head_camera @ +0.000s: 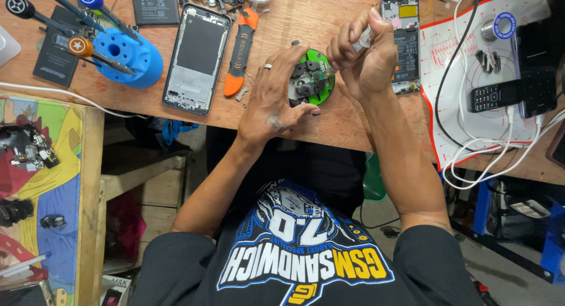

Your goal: The person disassembles a smartphone, removes a small circuit board, and secures it in a green circular holder. They apply flux and use a hot air rework station to heat the board while manipulating it with a white tool. The person then uses tweezers to adjust components on the board.

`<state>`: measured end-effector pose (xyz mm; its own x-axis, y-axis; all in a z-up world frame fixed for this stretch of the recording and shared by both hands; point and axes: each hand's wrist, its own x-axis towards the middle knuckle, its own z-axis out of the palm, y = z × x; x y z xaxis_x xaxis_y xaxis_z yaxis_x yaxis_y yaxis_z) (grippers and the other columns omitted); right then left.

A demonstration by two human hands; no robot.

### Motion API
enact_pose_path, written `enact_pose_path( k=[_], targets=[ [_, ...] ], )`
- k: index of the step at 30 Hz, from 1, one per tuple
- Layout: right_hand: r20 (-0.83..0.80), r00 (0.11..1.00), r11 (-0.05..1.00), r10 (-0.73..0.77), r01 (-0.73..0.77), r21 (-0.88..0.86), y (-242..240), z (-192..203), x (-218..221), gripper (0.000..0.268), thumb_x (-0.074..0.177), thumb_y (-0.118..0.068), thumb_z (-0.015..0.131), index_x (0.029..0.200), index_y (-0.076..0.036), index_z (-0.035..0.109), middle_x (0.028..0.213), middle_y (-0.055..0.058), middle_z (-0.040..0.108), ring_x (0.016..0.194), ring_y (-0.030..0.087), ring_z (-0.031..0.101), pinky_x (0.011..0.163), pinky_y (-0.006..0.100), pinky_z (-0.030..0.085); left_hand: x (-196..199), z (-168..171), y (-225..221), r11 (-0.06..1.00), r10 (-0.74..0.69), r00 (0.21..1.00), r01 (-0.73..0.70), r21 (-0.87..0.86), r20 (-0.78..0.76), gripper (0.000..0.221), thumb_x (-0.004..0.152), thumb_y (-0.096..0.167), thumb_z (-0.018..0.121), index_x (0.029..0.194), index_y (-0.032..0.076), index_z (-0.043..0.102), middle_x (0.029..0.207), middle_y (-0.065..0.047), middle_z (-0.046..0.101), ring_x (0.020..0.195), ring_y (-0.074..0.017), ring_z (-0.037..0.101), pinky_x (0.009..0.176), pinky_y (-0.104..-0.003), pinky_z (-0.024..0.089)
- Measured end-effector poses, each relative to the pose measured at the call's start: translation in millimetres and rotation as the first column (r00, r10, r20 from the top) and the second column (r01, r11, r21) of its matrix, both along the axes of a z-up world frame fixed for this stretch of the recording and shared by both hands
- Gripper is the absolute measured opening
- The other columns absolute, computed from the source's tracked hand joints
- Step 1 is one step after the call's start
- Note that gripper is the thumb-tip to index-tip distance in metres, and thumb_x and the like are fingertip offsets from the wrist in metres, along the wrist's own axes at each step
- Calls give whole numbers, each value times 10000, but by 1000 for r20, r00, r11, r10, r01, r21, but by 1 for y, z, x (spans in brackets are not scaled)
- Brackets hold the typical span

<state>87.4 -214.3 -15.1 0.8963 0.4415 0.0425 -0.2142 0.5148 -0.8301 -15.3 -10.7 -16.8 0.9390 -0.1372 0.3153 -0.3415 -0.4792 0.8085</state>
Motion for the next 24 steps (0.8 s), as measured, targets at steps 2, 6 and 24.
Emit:
enact_pose_path(
  k=[2,6,24],
  targets=[
    [-6,1000,1000,-4,4,0,0,0,0,381,1148,-355,292,931,-86,454,629,63,370,540,191,352,589,371,367,0,1,0,1000,1,1000,-1,8,3,1082,675,436,939,1536,71,396,1524,-143,505,1463,-349,444,1228,-466,349],
    [-1,1000,1000,-12,12,-5,0,-1,0,383,1147,-355,291,926,-88,455,628,62,369,539,190,351,586,365,367,-2,3,0,1000,-1,1000,1,-7,-20,1074,656,376,943,1533,76,401,1534,-136,502,1467,-340,441,1220,-460,353],
    [-18,971,971,-237,237,29,-9,7,13,345,988,-163,564,1307,-34,583,984,102,644,941,219,627,894,371,532,-23,24,-55,930,364,929,-358,85,-71,1157,634,374,963,1541,108,296,1558,-165,298,1431,-419,312,1161,-589,275]
  ],
)
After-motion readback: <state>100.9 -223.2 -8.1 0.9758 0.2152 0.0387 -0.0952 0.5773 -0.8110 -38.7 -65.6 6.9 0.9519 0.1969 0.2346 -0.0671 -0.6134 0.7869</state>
